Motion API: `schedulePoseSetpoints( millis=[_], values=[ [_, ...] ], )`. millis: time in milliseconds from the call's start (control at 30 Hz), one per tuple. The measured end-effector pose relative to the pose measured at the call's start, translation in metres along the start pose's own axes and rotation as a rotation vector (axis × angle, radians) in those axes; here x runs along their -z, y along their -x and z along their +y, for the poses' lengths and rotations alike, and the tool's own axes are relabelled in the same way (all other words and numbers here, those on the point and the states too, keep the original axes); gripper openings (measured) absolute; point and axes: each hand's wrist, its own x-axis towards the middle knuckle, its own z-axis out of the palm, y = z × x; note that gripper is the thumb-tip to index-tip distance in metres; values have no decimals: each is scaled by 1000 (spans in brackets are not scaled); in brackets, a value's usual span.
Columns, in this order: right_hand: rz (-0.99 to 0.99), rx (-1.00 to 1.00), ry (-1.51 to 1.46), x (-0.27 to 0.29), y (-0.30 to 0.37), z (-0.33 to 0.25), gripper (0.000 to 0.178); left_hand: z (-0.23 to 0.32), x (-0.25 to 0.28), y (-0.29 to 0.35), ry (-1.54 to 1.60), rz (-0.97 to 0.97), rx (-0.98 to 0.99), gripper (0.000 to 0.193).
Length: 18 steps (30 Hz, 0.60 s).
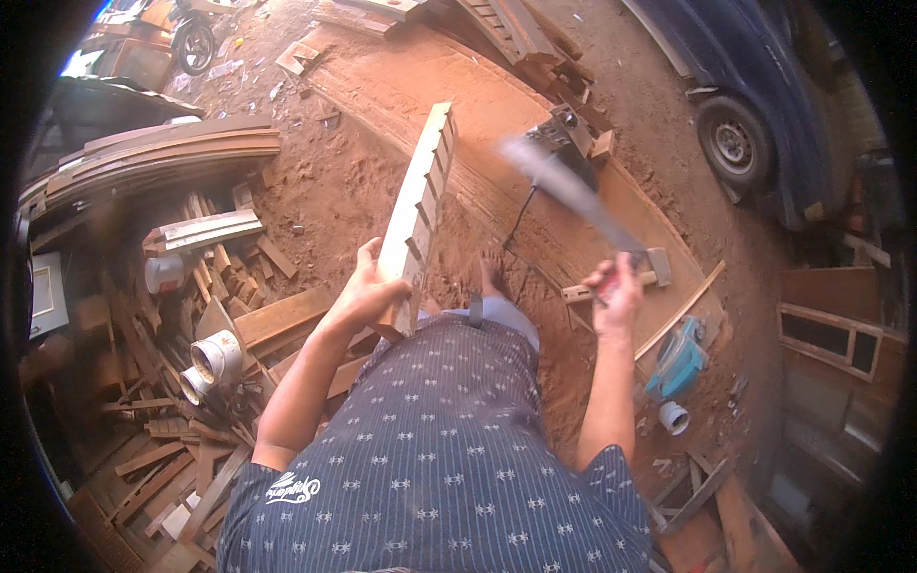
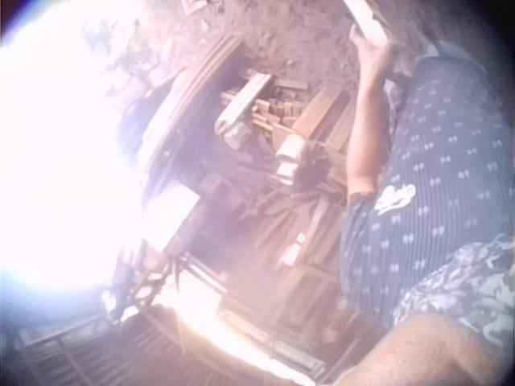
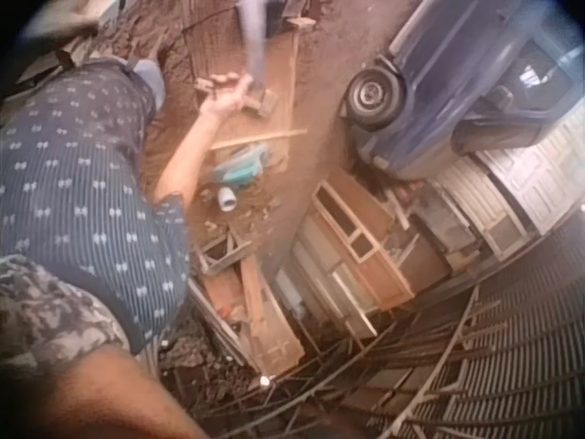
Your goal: The person uses a circular saw to cut a long wooden plank into smaller pieces. They measure and mark the wood with a square ruler, then cut along the lines. The person inspects the cut pieces and stacks them on a pile.
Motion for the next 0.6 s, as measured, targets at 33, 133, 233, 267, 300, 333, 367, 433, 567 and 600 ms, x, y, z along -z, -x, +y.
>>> schedulePoseSetpoints(
  millis=[33,133,233,267,300,333,367,433,567,600],
  values=[
    [49,68,-147,25,-17,-2,22,-13,4,-1,78,-37,32,74],
    [145,241,-135,91,-57,5,26,-23,20,7,348,-108,70,39],
    [336,165,-67,165,-100,38,27,-22,32,11,331,-160,93,33],
    [351,127,-37,182,-105,44,27,-23,31,10,358,-160,87,33],
    [358,85,-11,194,-111,57,27,-30,30,6,384,-150,80,32],
    [346,46,-31,204,-115,70,27,-34,29,5,407,-141,73,32],
    [329,-30,-57,213,-120,83,26,-32,30,6,391,-151,62,32],
    [405,-136,-6,210,-125,100,26,-29,31,12,352,-170,48,32],
    [442,-381,244,199,-129,116,32,-45,28,12,388,-116,90,34],
    [406,-475,437,188,-125,108,34,-37,27,14,437,-129,114,35]
  ],
)
